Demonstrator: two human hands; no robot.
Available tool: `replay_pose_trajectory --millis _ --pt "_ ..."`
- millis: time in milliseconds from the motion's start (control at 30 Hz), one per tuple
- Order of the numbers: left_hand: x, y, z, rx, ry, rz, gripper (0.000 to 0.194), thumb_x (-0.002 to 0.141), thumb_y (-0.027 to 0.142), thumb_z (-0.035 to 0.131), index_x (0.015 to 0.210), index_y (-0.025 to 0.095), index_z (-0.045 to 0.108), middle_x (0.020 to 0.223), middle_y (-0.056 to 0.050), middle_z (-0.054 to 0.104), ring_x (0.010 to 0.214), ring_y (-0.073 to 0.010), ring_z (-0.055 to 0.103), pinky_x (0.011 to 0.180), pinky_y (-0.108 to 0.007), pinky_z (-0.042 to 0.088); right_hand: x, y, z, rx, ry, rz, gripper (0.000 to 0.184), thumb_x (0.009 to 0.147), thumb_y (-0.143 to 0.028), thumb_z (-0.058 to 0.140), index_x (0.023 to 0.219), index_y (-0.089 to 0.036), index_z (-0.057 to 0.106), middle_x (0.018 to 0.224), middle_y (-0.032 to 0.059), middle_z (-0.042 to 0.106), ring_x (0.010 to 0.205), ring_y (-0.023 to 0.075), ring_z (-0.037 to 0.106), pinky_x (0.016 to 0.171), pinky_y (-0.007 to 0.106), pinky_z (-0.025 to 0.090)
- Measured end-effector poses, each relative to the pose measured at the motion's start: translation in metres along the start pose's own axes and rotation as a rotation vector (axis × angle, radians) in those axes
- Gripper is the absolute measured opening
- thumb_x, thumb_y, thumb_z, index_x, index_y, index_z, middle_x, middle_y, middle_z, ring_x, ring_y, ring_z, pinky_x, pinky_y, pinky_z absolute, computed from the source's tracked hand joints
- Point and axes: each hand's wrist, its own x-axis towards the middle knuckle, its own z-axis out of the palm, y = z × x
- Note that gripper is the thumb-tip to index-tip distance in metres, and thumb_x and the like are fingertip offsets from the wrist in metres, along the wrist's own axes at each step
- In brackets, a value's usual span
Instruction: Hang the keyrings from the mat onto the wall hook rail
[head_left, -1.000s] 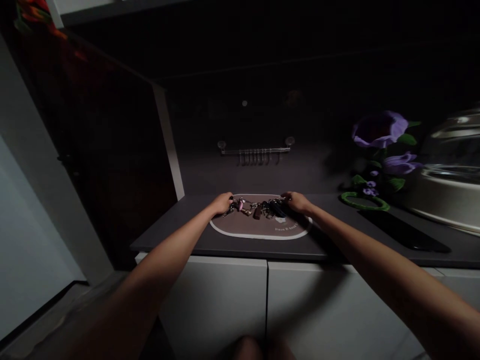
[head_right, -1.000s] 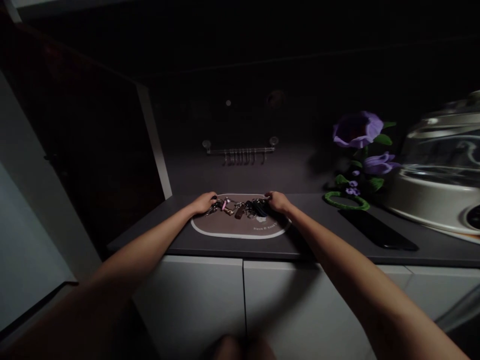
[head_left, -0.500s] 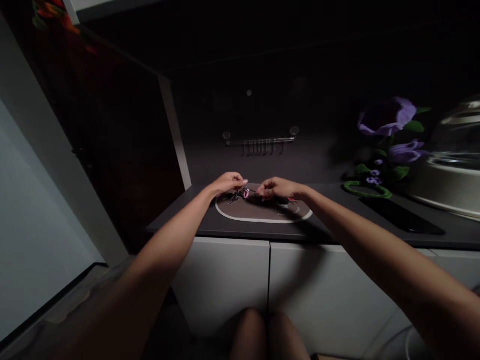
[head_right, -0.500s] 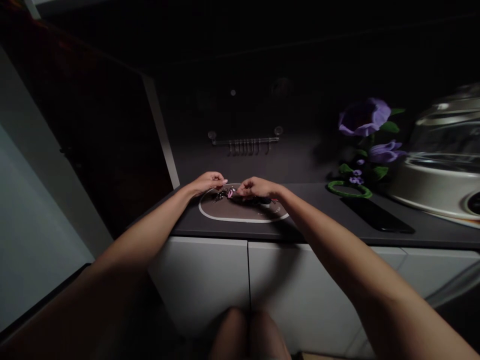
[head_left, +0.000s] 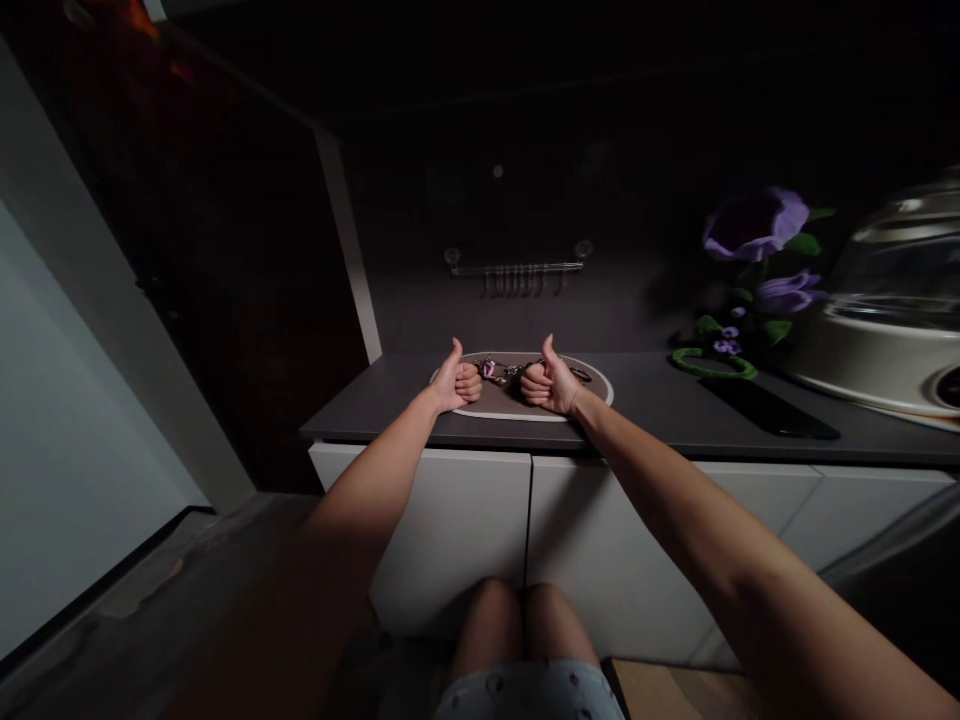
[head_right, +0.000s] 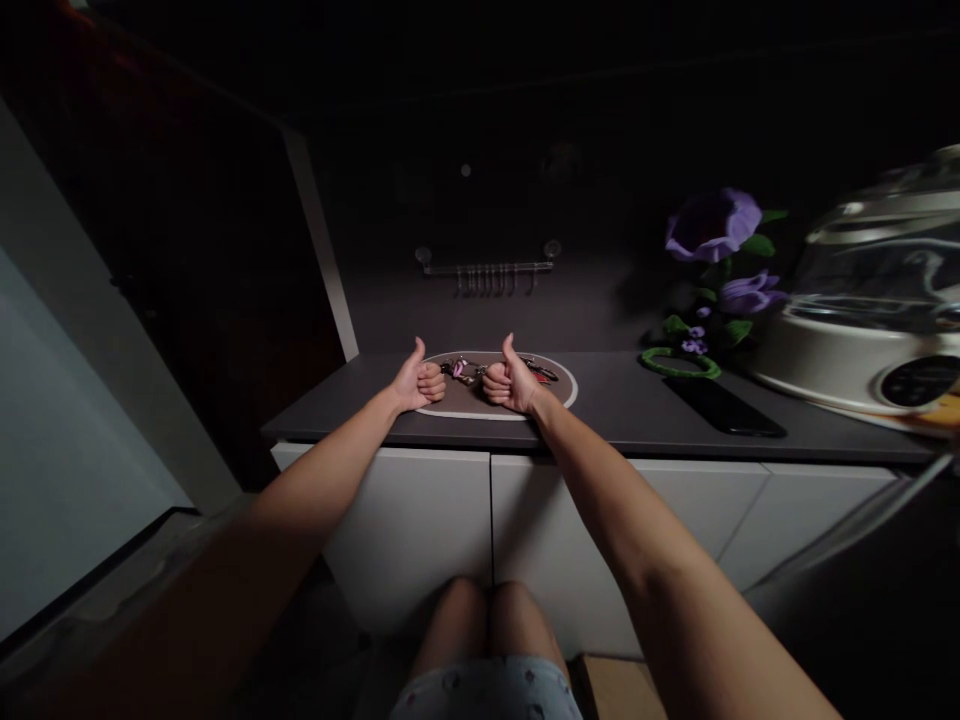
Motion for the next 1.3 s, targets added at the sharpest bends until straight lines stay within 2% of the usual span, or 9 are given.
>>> replay_pose_trajectory --millis 300,467,533,633,733,833,1033,1167,1300 --pt "0.003 -0.002 -0.002 -0.029 -0.017 -0.001 0.062 0.063 0.078 0.022 0.044 0.019 0.015 0.034 0.006 0.015 0.032 -0.0045 0.016 0.036 -0.021 0.016 -0.002 -0.001 0.004 -0.007 0.032 0.005 0.063 0.066 -0.077 0.007 0.042 -0.020 0.018 0.035 -0.0052 0.018 0.034 0.0053 0.015 0.034 0.019 0.017" --pt "0.007 0.010 -0.002 0.051 -0.021 -0.003 0.062 0.066 0.077 0.020 0.047 0.018 0.030 0.035 0.006 0.017 0.033 -0.0048 0.017 0.037 -0.021 0.018 0.003 -0.005 0.004 -0.035 0.016 -0.010 0.063 0.069 -0.076 0.012 0.046 -0.019 0.029 0.036 -0.0059 0.020 0.034 0.0056 0.018 0.036 0.019 0.017" --pt "0.011 0.020 -0.001 0.077 0.014 0.060 0.061 0.069 0.074 0.021 0.052 0.017 0.038 0.036 0.006 0.019 0.033 -0.0050 0.019 0.038 -0.021 0.021 0.010 -0.010 0.004 -0.043 0.019 -0.060 0.062 0.072 -0.074 0.016 0.052 -0.019 0.037 0.036 -0.0068 0.020 0.034 0.0059 0.020 0.037 0.019 0.019" --pt "0.021 0.035 -0.002 0.143 0.182 0.223 0.050 0.076 0.063 0.033 0.058 0.017 0.042 0.038 0.006 0.024 0.034 -0.0051 0.024 0.041 -0.021 0.024 0.026 -0.018 0.007 -0.073 0.090 -0.158 0.051 0.076 -0.065 0.031 0.065 -0.018 0.047 0.036 -0.0090 0.019 0.034 0.0057 0.020 0.037 0.018 0.021" --pt "0.032 0.046 -0.005 0.300 0.365 0.400 0.034 0.077 0.045 0.049 0.060 0.017 0.042 0.043 0.006 0.033 0.038 -0.0044 0.030 0.043 -0.020 0.025 0.046 -0.024 0.009 -0.138 0.219 -0.261 0.033 0.074 -0.051 0.051 0.076 -0.018 0.050 0.037 -0.0102 0.025 0.034 0.0049 0.026 0.039 0.017 0.023" --pt "0.041 0.050 -0.012 0.535 0.453 0.499 0.024 0.076 0.033 0.053 0.062 0.016 0.044 0.049 0.005 0.042 0.044 -0.0049 0.036 0.047 -0.019 0.028 0.065 -0.026 0.011 -0.230 0.371 -0.333 0.023 0.072 -0.038 0.058 0.080 -0.018 0.050 0.043 -0.0087 0.038 0.038 0.0045 0.035 0.041 0.017 0.027" --pt "0.053 0.038 -0.031 0.984 0.492 0.594 0.010 0.075 0.025 0.050 0.071 0.016 0.052 0.063 0.001 0.052 0.059 -0.0091 0.045 0.059 -0.020 0.035 0.097 -0.016 0.006 -0.434 0.517 -0.409 0.013 0.073 -0.023 0.051 0.085 -0.017 0.050 0.061 -0.0042 0.051 0.052 0.0059 0.047 0.050 0.018 0.037" --pt "0.055 0.024 -0.044 1.142 0.496 0.590 0.011 0.075 0.022 0.048 0.075 0.016 0.057 0.072 -0.002 0.058 0.068 -0.0121 0.050 0.066 -0.023 0.038 0.107 -0.002 -0.005 -0.706 0.580 -0.445 0.014 0.074 -0.021 0.049 0.086 -0.016 0.053 0.070 -0.0016 0.054 0.062 0.0080 0.049 0.061 0.021 0.040" --pt "0.052 0.017 -0.053 1.307 0.396 0.577 0.013 0.075 0.021 0.048 0.075 0.017 0.061 0.078 -0.004 0.060 0.076 -0.0149 0.051 0.072 -0.025 0.038 0.105 0.005 -0.014 -1.046 0.552 -0.444 0.014 0.075 -0.022 0.050 0.086 -0.017 0.057 0.081 0.0026 0.059 0.075 0.0113 0.052 0.071 0.024 0.039"
